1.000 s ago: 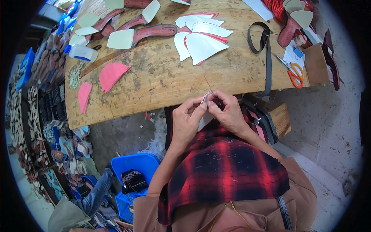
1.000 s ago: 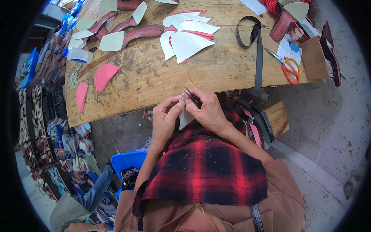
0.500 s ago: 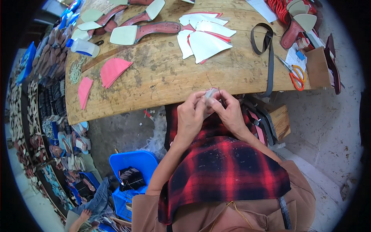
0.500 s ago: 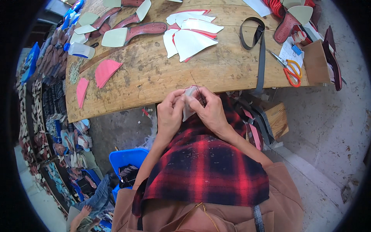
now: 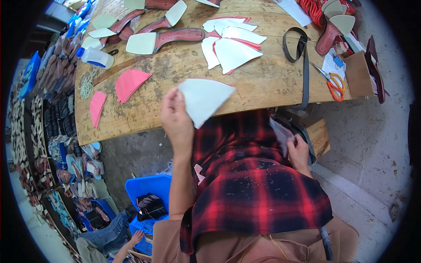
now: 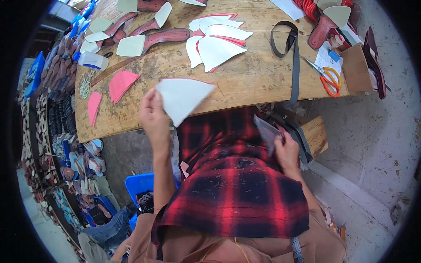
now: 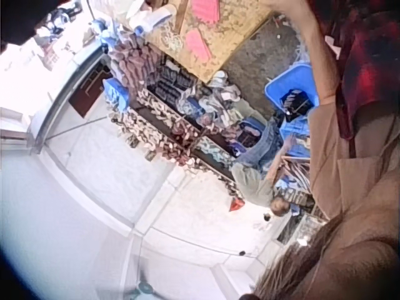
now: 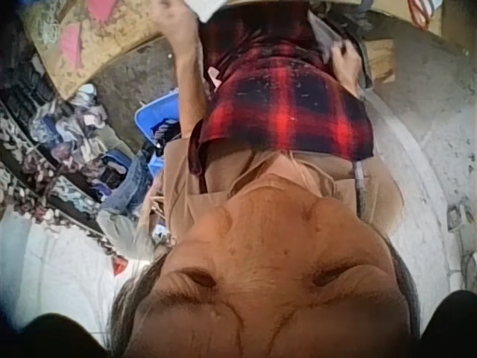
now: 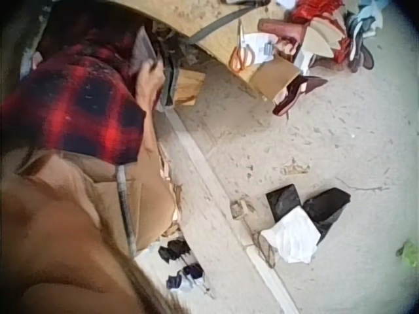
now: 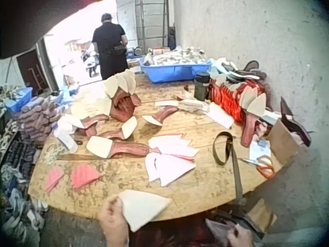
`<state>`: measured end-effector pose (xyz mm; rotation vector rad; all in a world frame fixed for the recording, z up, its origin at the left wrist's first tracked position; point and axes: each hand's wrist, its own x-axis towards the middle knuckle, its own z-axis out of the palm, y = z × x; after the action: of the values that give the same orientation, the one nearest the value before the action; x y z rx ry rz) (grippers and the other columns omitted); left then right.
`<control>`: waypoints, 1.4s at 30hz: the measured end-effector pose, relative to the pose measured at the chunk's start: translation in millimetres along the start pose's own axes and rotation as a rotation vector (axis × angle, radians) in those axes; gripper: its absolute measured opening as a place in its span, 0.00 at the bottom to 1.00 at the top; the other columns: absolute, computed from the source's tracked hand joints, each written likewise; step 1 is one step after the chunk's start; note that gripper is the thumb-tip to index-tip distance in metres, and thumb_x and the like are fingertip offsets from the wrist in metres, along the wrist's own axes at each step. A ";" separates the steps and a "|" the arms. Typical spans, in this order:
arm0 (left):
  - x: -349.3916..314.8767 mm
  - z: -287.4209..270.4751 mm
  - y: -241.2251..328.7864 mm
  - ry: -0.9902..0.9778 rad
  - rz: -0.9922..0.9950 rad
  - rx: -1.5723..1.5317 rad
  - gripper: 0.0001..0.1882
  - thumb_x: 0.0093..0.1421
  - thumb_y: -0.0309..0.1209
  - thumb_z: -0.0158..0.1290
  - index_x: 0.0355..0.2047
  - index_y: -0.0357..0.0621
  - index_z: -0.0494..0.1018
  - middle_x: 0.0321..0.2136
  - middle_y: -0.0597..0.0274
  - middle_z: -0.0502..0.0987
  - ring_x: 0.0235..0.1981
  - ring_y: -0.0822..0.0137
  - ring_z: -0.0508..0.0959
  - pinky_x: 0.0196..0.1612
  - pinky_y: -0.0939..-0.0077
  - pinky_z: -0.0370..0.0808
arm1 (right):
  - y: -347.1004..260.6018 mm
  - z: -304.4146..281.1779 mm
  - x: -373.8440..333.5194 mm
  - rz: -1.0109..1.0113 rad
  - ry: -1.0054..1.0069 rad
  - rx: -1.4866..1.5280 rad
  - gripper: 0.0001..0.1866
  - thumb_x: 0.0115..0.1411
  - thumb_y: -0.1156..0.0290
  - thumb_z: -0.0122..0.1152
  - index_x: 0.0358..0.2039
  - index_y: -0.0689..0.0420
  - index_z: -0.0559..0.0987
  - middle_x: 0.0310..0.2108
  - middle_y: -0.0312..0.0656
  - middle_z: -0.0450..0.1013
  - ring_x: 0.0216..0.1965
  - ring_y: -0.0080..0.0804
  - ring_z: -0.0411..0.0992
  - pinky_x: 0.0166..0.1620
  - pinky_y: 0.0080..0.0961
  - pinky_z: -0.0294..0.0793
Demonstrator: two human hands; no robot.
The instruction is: The person assembles sandals by attaching a white insole to a pink sole and then fitting a black strap around the edges. They repeat this process for multiple units, stacking the finished sandals and placing them into a blue bin.
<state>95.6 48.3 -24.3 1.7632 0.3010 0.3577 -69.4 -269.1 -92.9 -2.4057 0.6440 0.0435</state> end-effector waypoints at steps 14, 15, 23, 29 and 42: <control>-8.6 16.0 -13.2 -0.551 -0.628 -0.747 0.14 0.65 0.26 0.51 0.50 0.34 0.71 0.37 0.62 0.79 0.35 0.74 0.79 0.41 0.80 0.77 | -168.4 6.3 53.6 -1.104 -0.156 0.180 0.23 0.49 0.74 0.70 0.48 0.52 0.79 0.52 0.44 0.73 0.38 0.37 0.78 0.38 0.29 0.78; -9.5 11.1 -13.3 -0.552 -0.614 -0.738 0.21 0.67 0.36 0.51 0.55 0.36 0.67 0.45 0.57 0.77 0.44 0.68 0.79 0.48 0.69 0.77 | -168.9 19.6 57.7 -1.141 -0.135 0.206 0.24 0.49 0.74 0.71 0.48 0.52 0.79 0.51 0.44 0.73 0.38 0.38 0.78 0.38 0.29 0.78; -58.5 14.1 -12.5 -0.517 -0.530 -0.834 0.26 0.67 0.38 0.52 0.58 0.33 0.63 0.53 0.50 0.72 0.53 0.61 0.75 0.57 0.59 0.73 | -181.1 47.6 58.6 -0.547 -0.249 0.709 0.08 0.60 0.72 0.64 0.36 0.63 0.79 0.29 0.38 0.72 0.29 0.22 0.69 0.33 0.18 0.66; -58.1 30.0 -16.8 -0.407 -0.564 -0.737 0.13 0.66 0.28 0.52 0.47 0.33 0.73 0.42 0.58 0.80 0.40 0.70 0.81 0.46 0.72 0.80 | -172.0 49.8 61.0 -0.153 -0.379 0.887 0.09 0.61 0.69 0.63 0.33 0.63 0.78 0.24 0.26 0.67 0.27 0.13 0.62 0.31 0.15 0.62; -48.8 27.9 -21.8 -0.386 -0.455 -0.672 0.14 0.63 0.27 0.57 0.47 0.33 0.75 0.41 0.59 0.81 0.39 0.74 0.80 0.44 0.78 0.77 | -177.5 45.1 63.9 0.054 -0.644 1.194 0.07 0.63 0.68 0.64 0.31 0.55 0.77 0.28 0.25 0.70 0.29 0.10 0.64 0.34 0.14 0.65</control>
<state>61.7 9.1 -55.1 1.0286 0.2536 -0.1998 74.0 -150.4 -38.3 -1.1145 0.2704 0.3361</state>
